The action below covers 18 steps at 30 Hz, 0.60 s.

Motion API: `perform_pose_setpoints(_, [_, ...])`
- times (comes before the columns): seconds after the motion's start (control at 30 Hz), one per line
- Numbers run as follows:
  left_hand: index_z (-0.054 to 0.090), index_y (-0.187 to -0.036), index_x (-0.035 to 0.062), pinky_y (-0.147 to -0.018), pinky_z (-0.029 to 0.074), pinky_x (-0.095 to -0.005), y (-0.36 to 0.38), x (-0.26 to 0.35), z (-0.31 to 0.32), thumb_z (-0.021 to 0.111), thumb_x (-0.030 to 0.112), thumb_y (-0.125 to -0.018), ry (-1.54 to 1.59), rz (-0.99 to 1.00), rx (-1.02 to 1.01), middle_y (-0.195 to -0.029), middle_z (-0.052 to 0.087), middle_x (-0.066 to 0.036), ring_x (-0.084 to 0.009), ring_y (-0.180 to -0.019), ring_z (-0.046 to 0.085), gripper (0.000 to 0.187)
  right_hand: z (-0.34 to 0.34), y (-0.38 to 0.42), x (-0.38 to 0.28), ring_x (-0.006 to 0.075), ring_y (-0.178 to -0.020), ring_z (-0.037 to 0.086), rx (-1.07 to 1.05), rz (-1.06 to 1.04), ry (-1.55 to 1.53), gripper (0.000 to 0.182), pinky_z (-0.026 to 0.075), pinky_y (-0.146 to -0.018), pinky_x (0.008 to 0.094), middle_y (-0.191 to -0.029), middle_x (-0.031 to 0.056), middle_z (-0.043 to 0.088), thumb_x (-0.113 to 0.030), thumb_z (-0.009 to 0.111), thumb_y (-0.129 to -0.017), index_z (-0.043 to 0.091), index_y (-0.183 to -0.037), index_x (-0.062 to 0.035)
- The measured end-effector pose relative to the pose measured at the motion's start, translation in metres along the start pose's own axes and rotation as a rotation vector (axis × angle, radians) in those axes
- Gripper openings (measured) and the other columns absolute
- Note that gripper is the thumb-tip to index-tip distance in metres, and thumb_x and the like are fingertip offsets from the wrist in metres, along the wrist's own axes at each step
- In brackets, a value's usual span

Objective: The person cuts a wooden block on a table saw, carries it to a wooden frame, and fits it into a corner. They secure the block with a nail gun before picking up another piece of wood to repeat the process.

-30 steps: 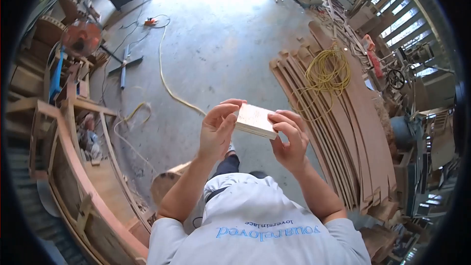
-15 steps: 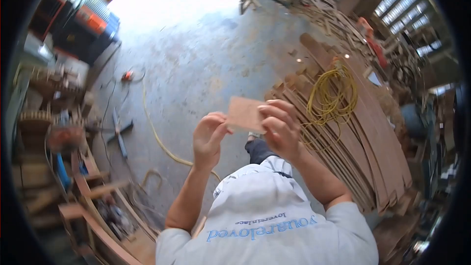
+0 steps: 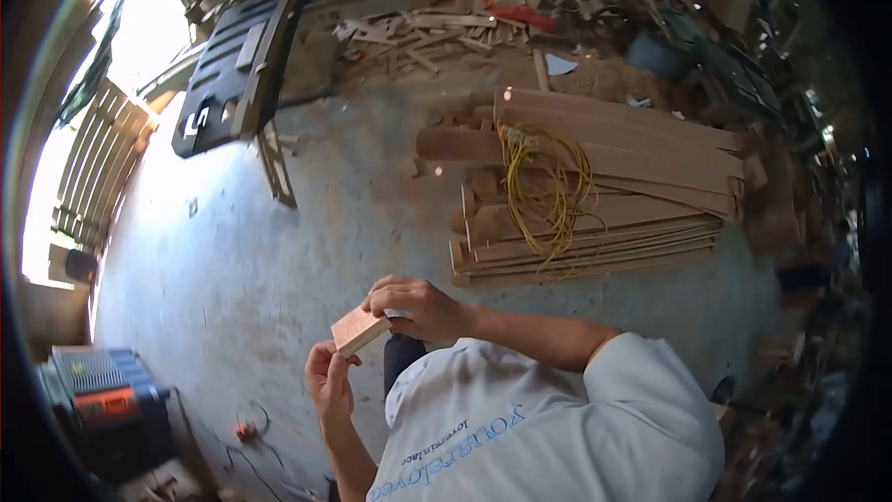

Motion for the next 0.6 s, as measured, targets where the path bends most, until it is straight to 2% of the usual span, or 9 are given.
perform_pose_setpoints(0.07, [0.054, -0.112, 0.0014, -0.085, 0.047, -0.0302, -0.070, 0.031, -0.017, 0.070, 0.009, -0.088, -0.231, 0.031, -0.094, -0.107, 0.058, -0.004, -0.0129, -0.095, 0.056, 0.030, -0.007, -0.040, 0.026, 0.0303, -0.107, 0.064, 0.087, 0.165, -0.097, 0.028, 0.053, -0.089, 0.0395, -0.107, 0.0119, 0.068, 0.007, 0.070, -0.077, 0.059, -0.101, -0.0032])
perform_pose_setpoints(0.13, [0.046, -0.136, 0.0040, -0.097, 0.045, -0.0333, -0.138, 0.058, -0.017, 0.083, 0.016, -0.077, -0.204, -0.048, -0.295, -0.130, 0.051, -0.007, -0.0184, -0.118, 0.052, 0.071, -0.012, -0.078, 0.048, 0.0267, -0.104, 0.066, 0.079, 0.241, -0.075, 0.031, 0.053, -0.090, 0.0374, -0.113, 0.0138, 0.068, 0.000, 0.076, -0.080, 0.060, -0.106, -0.0052])
perform_pose_setpoints(0.23, [0.041, -0.144, 0.0028, -0.100, 0.045, -0.0373, -0.229, 0.095, 0.027, 0.087, 0.024, -0.074, -0.292, -0.185, -0.718, -0.139, 0.049, -0.011, -0.0216, -0.121, 0.052, 0.086, -0.029, -0.126, 0.069, 0.0212, -0.103, 0.066, 0.169, 0.392, -0.246, 0.030, 0.054, -0.087, 0.0329, -0.117, 0.0130, 0.067, -0.005, 0.079, -0.081, 0.062, -0.106, -0.0051])
perform_pose_setpoints(0.3, [0.040, -0.145, 0.0014, -0.101, 0.046, -0.0381, -0.280, 0.105, 0.051, 0.088, 0.027, -0.074, -0.303, -0.288, -0.950, -0.136, 0.051, -0.012, -0.0224, -0.119, 0.054, 0.089, -0.049, -0.160, 0.084, 0.0205, -0.106, 0.065, 0.194, 0.342, -0.080, 0.033, 0.055, -0.087, 0.0347, -0.117, 0.0099, 0.066, -0.003, 0.079, -0.079, 0.063, -0.108, -0.0066])
perform_pose_setpoints(0.33, [0.041, -0.145, 0.0005, -0.101, 0.046, -0.0380, -0.301, 0.107, 0.063, 0.088, 0.029, -0.074, -0.308, -0.358, -1.039, -0.133, 0.053, -0.012, -0.0226, -0.117, 0.055, 0.089, -0.062, -0.182, 0.090, 0.0217, -0.100, 0.064, 0.227, 0.283, 0.018, 0.031, 0.052, -0.087, 0.0348, -0.112, 0.0106, 0.064, -0.008, 0.082, -0.078, 0.066, -0.104, -0.0074])
perform_pose_setpoints(0.4, [0.041, -0.144, -0.0008, -0.100, 0.046, -0.0369, -0.355, 0.101, 0.072, 0.086, 0.033, -0.076, -0.260, -0.374, -1.073, -0.128, 0.056, -0.012, -0.0217, -0.115, 0.056, 0.088, -0.084, -0.217, 0.122, 0.0217, -0.097, 0.063, 0.247, 0.266, 0.054, 0.032, 0.051, -0.086, 0.0339, -0.109, 0.0094, 0.062, -0.009, 0.083, -0.077, 0.067, -0.105, -0.0082])
perform_pose_setpoints(0.47, [0.043, -0.142, -0.0024, -0.100, 0.046, -0.0355, -0.416, 0.098, 0.079, 0.086, 0.038, -0.076, -0.398, -0.316, -1.099, -0.126, 0.056, -0.013, -0.0203, -0.115, 0.056, 0.088, -0.115, -0.258, 0.151, 0.0196, -0.092, 0.060, 0.262, 0.278, 0.172, 0.035, 0.048, -0.082, 0.0313, -0.103, 0.0072, 0.058, -0.008, 0.083, -0.076, 0.067, -0.107, -0.0091])
perform_pose_setpoints(0.53, [0.046, -0.140, -0.0036, -0.098, 0.046, -0.0345, -0.478, 0.102, 0.082, 0.085, 0.040, -0.076, -0.447, -0.278, -1.063, -0.123, 0.057, -0.014, -0.0194, -0.112, 0.056, 0.087, -0.136, -0.299, 0.201, 0.0188, -0.093, 0.060, 0.248, 0.297, 0.111, 0.035, 0.049, -0.082, 0.0313, -0.104, 0.0076, 0.058, -0.007, 0.082, -0.076, 0.067, -0.108, -0.0088])
perform_pose_setpoints(0.6, [0.046, -0.139, -0.0040, -0.098, 0.046, -0.0336, -0.543, 0.103, 0.084, 0.085, 0.042, -0.076, -0.371, -0.362, -0.947, -0.122, 0.057, -0.013, -0.0187, -0.113, 0.055, 0.087, -0.161, -0.343, 0.248, 0.0157, -0.090, 0.062, 0.280, 0.363, 0.022, 0.035, 0.051, -0.077, 0.0295, -0.104, 0.0080, 0.061, -0.006, 0.080, -0.078, 0.066, -0.109, -0.0071])
Point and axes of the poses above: each hand's wrist, its own y-axis away from the middle knuckle, its own z-axis out of the palm, x = y × z, the point moved 7 cm from there along -y, towards the middle knuckle
